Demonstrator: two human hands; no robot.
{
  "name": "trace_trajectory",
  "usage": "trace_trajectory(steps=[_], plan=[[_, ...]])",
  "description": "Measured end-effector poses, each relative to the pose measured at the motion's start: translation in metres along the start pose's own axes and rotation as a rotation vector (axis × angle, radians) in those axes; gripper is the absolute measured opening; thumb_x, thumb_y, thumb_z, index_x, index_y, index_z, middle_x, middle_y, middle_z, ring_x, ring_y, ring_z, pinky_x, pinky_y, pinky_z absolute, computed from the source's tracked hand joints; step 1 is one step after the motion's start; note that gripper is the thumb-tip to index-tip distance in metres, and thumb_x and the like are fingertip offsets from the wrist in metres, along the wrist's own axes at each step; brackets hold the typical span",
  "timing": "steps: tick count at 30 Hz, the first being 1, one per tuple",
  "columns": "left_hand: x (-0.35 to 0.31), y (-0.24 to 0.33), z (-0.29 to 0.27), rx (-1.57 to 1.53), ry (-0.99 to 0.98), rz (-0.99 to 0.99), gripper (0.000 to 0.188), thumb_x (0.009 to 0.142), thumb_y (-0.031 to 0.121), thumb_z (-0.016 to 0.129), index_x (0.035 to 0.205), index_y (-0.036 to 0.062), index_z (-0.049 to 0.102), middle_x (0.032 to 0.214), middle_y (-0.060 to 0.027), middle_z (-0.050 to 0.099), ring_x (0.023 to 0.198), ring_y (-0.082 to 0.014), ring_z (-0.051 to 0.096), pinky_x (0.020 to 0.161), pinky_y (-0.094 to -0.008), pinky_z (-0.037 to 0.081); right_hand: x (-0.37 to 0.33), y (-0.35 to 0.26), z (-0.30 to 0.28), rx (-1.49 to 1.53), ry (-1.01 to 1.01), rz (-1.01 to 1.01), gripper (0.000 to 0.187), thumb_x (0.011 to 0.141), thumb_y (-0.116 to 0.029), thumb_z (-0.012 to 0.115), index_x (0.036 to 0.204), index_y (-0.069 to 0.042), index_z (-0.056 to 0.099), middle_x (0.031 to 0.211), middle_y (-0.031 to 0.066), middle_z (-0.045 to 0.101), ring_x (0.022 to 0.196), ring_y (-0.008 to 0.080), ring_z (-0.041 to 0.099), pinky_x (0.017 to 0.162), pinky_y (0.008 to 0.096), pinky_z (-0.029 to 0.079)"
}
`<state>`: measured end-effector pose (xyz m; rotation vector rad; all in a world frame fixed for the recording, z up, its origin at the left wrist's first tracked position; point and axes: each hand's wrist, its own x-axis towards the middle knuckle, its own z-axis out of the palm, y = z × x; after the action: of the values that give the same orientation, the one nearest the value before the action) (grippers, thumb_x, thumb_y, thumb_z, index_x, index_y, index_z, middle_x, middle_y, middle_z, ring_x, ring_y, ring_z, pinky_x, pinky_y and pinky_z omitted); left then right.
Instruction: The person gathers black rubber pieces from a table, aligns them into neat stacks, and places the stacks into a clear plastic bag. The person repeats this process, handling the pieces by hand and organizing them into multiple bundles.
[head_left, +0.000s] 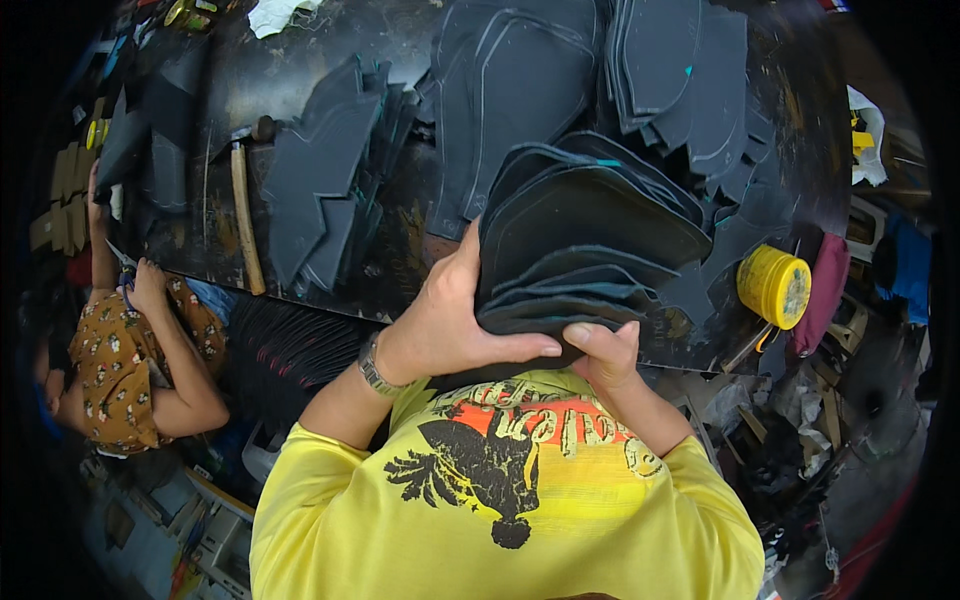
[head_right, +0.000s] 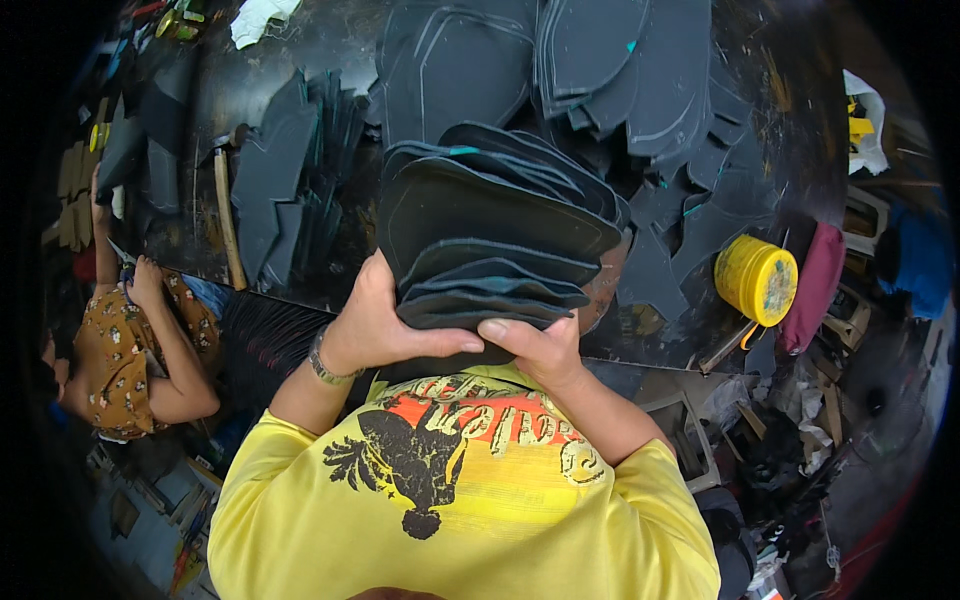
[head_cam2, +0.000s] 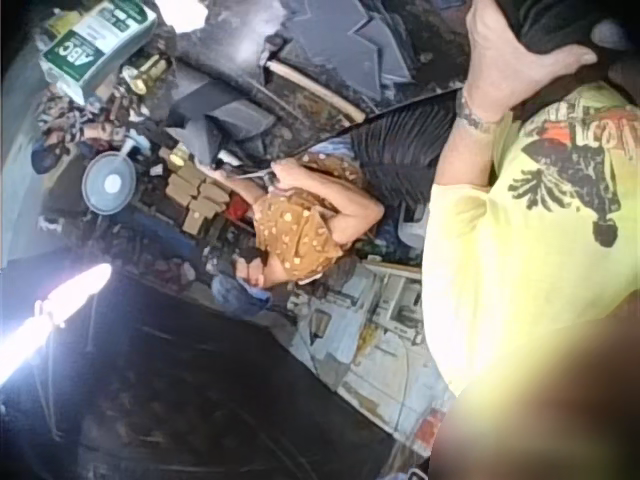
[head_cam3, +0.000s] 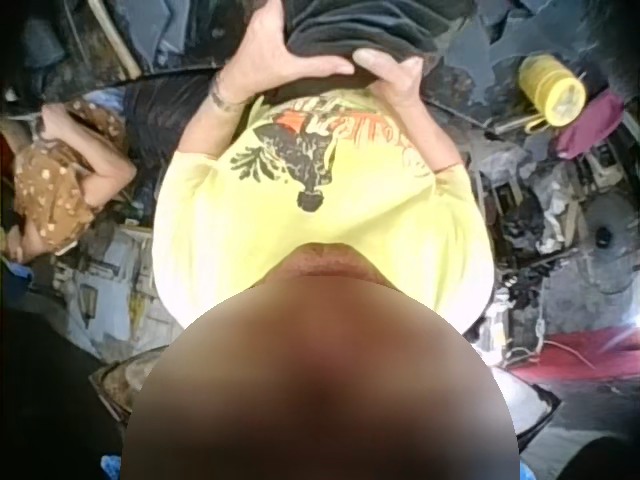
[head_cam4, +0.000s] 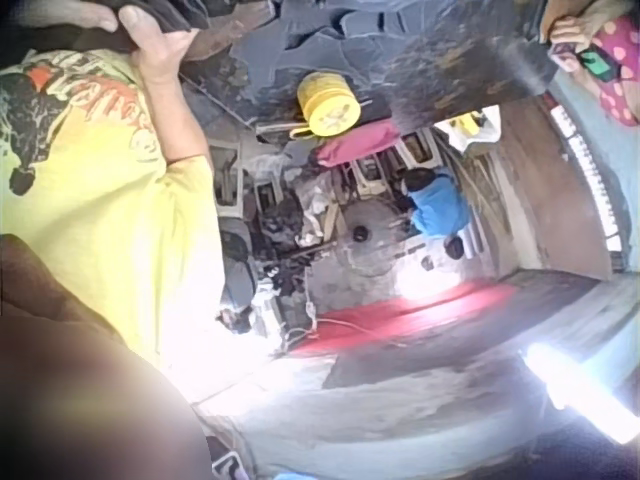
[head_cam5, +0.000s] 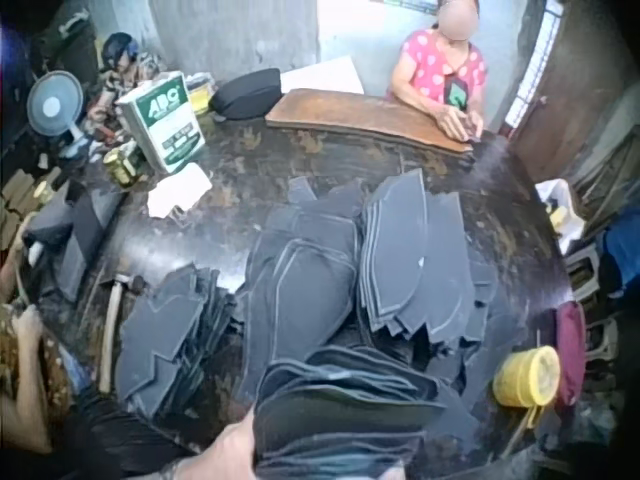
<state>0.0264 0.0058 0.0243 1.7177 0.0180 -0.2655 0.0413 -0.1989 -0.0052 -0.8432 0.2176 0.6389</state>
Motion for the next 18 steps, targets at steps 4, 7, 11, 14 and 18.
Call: trace_trajectory(steps=[4, 7, 11, 14, 18], plan=[[-0.009, -0.035, 0.008, 0.14, 0.021, 0.121, 0.109, 0.066, 0.032, 0.094, 0.147, -0.0073, 0.034, 0.137, -0.0251, 0.057, 0.125, -0.035, 0.06, 0.107, -0.0392, 0.045, 0.005, 0.031, -0.021, -0.182, -0.057, -0.187, 0.044, 0.075, 0.003, 0.075, 0.118, 0.004, 0.066, 0.113, 0.0119, 0.071, 0.102, 0.0218, 0.069, 0.095, 0.0362, 0.055], [-0.009, -0.042, 0.016, 0.143, 0.068, 0.141, 0.105, 0.065, 0.027, 0.093, 0.146, -0.0071, 0.036, 0.135, -0.0256, 0.058, 0.125, -0.0335, 0.06, 0.108, -0.0389, 0.045, 0.007, 0.043, -0.04, -0.282, -0.093, -0.269, 0.038, 0.076, 0.001, 0.08, 0.111, 0.005, 0.068, 0.11, 0.0116, 0.072, 0.099, 0.02, 0.069, 0.093, 0.0361, 0.055], [-0.004, -0.024, 0.02, 0.349, 0.106, 0.41, 0.097, 0.065, 0.014, 0.089, 0.148, 0.0044, 0.04, 0.132, -0.0258, 0.062, 0.116, -0.0386, 0.066, 0.1, -0.0409, 0.054, 0.009, 0.031, -0.047, -0.401, -0.01, -0.573, 0.101, 0.067, 0.006, 0.085, 0.152, -0.004, 0.032, 0.133, 0.0134, 0.058, 0.117, 0.0231, 0.061, 0.098, 0.0365, 0.053], [0.001, -0.003, 0.025, 0.657, 0.064, 0.572, 0.097, 0.064, 0.003, 0.086, 0.15, 0.0152, 0.043, 0.135, -0.0187, 0.063, 0.119, -0.0393, 0.064, 0.102, -0.0433, 0.053, -0.004, -0.007, -0.057, -0.304, 0.033, -0.796, 0.13, 0.062, -0.003, 0.094, 0.159, -0.011, 0.008, 0.145, 0.0158, 0.045, 0.132, 0.0288, 0.051, 0.104, 0.0398, 0.05], [0.014, 0.013, 0.045, 0.998, -0.155, 0.412, 0.117, 0.06, 0.012, 0.092, 0.158, 0.0218, 0.029, 0.14, -0.0175, 0.058, 0.121, -0.0391, 0.061, 0.101, -0.0439, 0.053, -0.001, -0.014, -0.073, -0.773, 0.02, -1.014, 0.094, 0.087, -0.056, 0.071, 0.157, -0.01, 0.028, 0.156, 0.0165, 0.038, 0.147, 0.0304, 0.033, 0.117, 0.0436, 0.033]])
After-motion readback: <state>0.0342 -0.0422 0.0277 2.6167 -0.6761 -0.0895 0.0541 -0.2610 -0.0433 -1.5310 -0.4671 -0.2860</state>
